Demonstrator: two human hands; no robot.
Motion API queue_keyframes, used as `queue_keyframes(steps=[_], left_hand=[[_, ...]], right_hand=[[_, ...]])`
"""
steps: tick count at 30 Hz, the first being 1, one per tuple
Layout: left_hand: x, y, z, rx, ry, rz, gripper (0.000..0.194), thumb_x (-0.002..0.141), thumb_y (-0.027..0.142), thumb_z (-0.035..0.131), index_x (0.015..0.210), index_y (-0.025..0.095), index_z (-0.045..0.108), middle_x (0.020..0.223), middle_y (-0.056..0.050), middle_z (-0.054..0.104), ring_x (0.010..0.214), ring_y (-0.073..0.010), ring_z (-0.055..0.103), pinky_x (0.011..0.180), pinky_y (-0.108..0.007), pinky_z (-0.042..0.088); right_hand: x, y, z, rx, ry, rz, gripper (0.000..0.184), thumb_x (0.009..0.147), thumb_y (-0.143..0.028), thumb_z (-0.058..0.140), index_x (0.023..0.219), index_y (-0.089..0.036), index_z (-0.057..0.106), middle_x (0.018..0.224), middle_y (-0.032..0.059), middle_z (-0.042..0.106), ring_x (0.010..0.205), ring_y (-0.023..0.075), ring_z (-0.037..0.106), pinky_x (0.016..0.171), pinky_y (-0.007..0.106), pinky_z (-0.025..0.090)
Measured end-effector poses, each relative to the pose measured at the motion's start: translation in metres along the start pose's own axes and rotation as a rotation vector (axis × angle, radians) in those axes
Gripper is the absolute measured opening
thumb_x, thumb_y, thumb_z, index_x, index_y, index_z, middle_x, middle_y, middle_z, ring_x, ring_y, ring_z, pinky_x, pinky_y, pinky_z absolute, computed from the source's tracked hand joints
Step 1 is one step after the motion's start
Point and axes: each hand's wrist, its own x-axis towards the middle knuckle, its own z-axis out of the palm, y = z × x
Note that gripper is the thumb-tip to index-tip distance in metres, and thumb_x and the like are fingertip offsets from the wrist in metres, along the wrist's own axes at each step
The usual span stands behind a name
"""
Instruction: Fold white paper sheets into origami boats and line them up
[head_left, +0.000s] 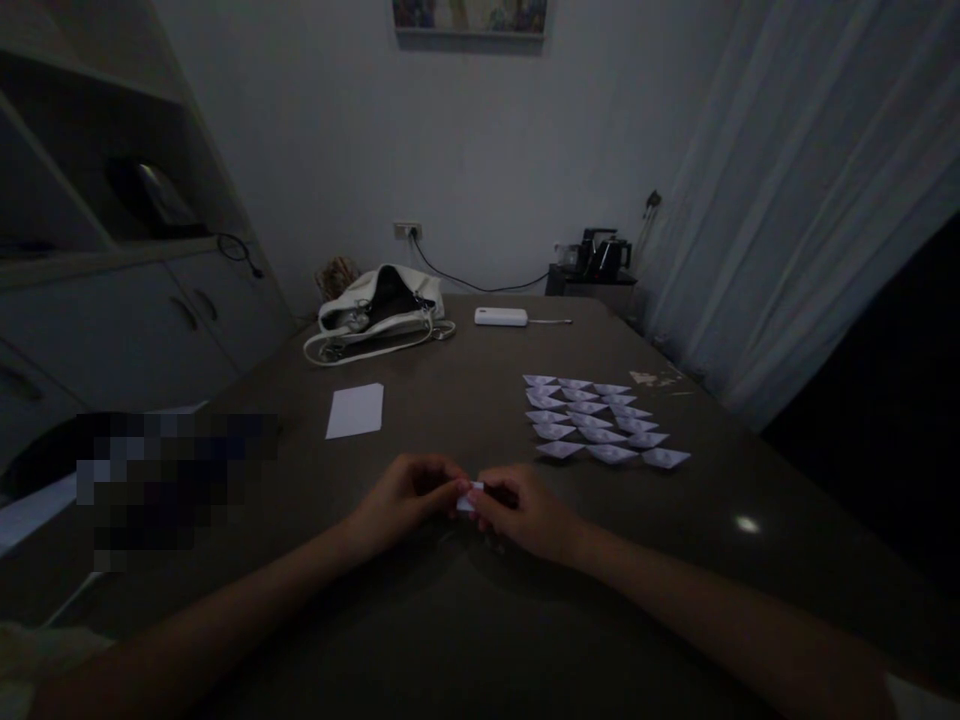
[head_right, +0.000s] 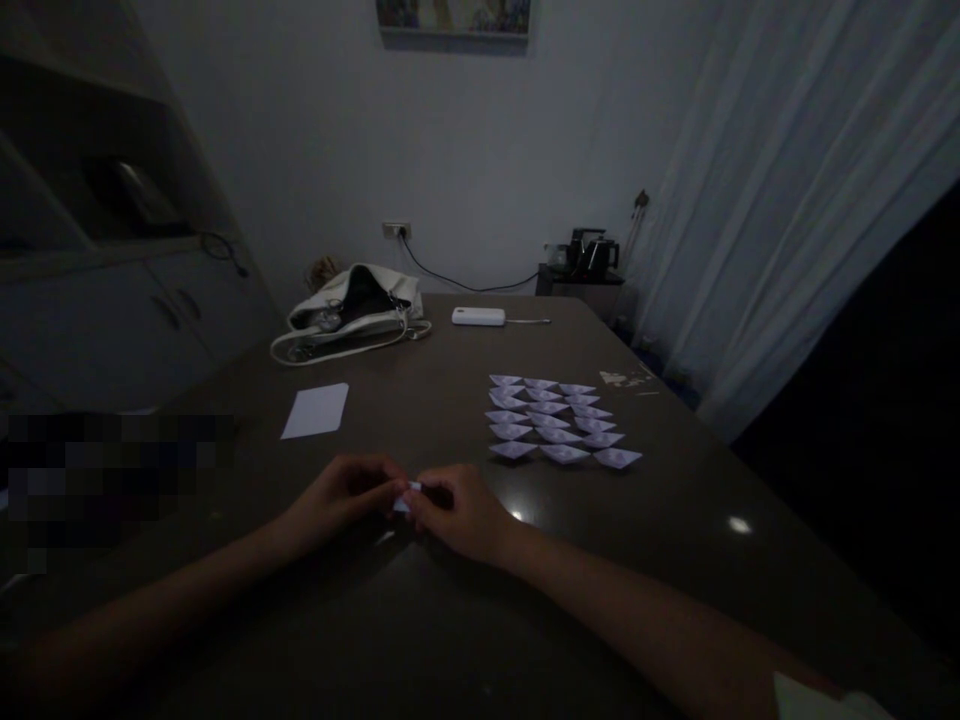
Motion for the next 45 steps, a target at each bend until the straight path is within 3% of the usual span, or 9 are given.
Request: queue_keyframes(steps=[5,10,18,28,33,36,40,45], left_hand=[[0.000,-0.001,0.000,-0.011,-0.095,0.036,0.031,0.087,0.041,0.054,0.079,0.013,0.062,0.071,-0.002,0.063,0.063,-0.0123,0.057,0.062,-0.023,0.046],[-0.004,0.000,0.002,0.124,-0.189,0.113,0.033,0.092,0.039,0.047,0.081,0.013,0.063,0.071,-0.002,0.061,0.064,-0.0121,0.055,0.060,-0.021,0.044],[-0.007,0.010,-0.001,0.111,-0.098,0.089,0.042,0.089,0.046,0.048,0.070,0.012,0.062,0.060,0.000,0.055,0.055,-0.0115,0.050,0.052,-0.020,0.040],[-0.004,0.003,0.000,0.181,-0.068,0.089,0.039,0.089,0.044,0.048,0.074,0.011,0.063,0.061,-0.001,0.058,0.056,-0.0118,0.052,0.052,-0.021,0.039],[-0.003,0.007,0.001,0.086,0.081,0.080,0.028,0.083,0.041,0.058,0.079,0.013,0.061,0.068,-0.002,0.061,0.060,-0.0126,0.055,0.055,-0.022,0.043],[-0.002,0.007,0.001,0.038,0.089,0.081,0.025,0.082,0.038,0.058,0.079,0.014,0.059,0.068,-0.001,0.061,0.060,-0.0125,0.055,0.055,-0.022,0.044],[-0.002,0.005,-0.002,0.110,0.074,0.082,0.025,0.084,0.037,0.057,0.080,0.013,0.060,0.067,0.000,0.060,0.060,-0.0127,0.056,0.056,-0.023,0.044],[-0.003,0.001,-0.003,0.376,0.026,0.156,0.023,0.087,0.036,0.056,0.085,0.014,0.065,0.073,-0.003,0.065,0.066,-0.0149,0.059,0.059,-0.023,0.043]], right_hand=[[-0.003,-0.006,-0.001,-0.155,0.153,-0.070,0.035,0.090,-0.031,0.047,0.061,-0.015,0.056,0.054,-0.0017,0.050,0.051,0.0095,0.044,0.049,0.022,0.030],[-0.003,-0.005,0.000,-0.120,0.146,-0.051,0.034,0.091,-0.034,0.046,0.065,-0.015,0.058,0.057,-0.0009,0.053,0.053,0.0100,0.047,0.050,0.021,0.032],[0.001,0.001,0.000,0.205,-0.011,0.037,0.037,0.092,-0.046,0.044,0.079,-0.015,0.059,0.067,0.0010,0.057,0.054,0.0090,0.051,0.049,0.019,0.039],[-0.002,-0.003,-0.002,0.039,0.020,-0.046,0.022,0.088,-0.025,0.051,0.070,-0.015,0.060,0.061,-0.0011,0.056,0.055,0.0094,0.050,0.053,0.020,0.037],[-0.001,0.000,-0.001,0.083,0.045,0.035,0.024,0.086,-0.028,0.053,0.066,-0.016,0.056,0.059,-0.0008,0.056,0.052,0.0092,0.049,0.050,0.020,0.037],[0.000,0.004,0.002,0.150,0.022,0.059,0.024,0.087,-0.033,0.053,0.071,-0.015,0.058,0.061,-0.0002,0.057,0.052,0.0094,0.050,0.050,0.021,0.039],[0.001,0.004,0.004,0.128,0.136,0.035,0.023,0.084,-0.037,0.058,0.079,-0.016,0.061,0.068,0.0008,0.060,0.058,0.0111,0.054,0.053,0.022,0.042],[0.003,0.002,0.001,0.005,0.261,-0.011,0.012,0.081,-0.028,0.063,0.085,-0.017,0.065,0.078,0.0026,0.064,0.065,0.0125,0.057,0.057,0.023,0.043]])
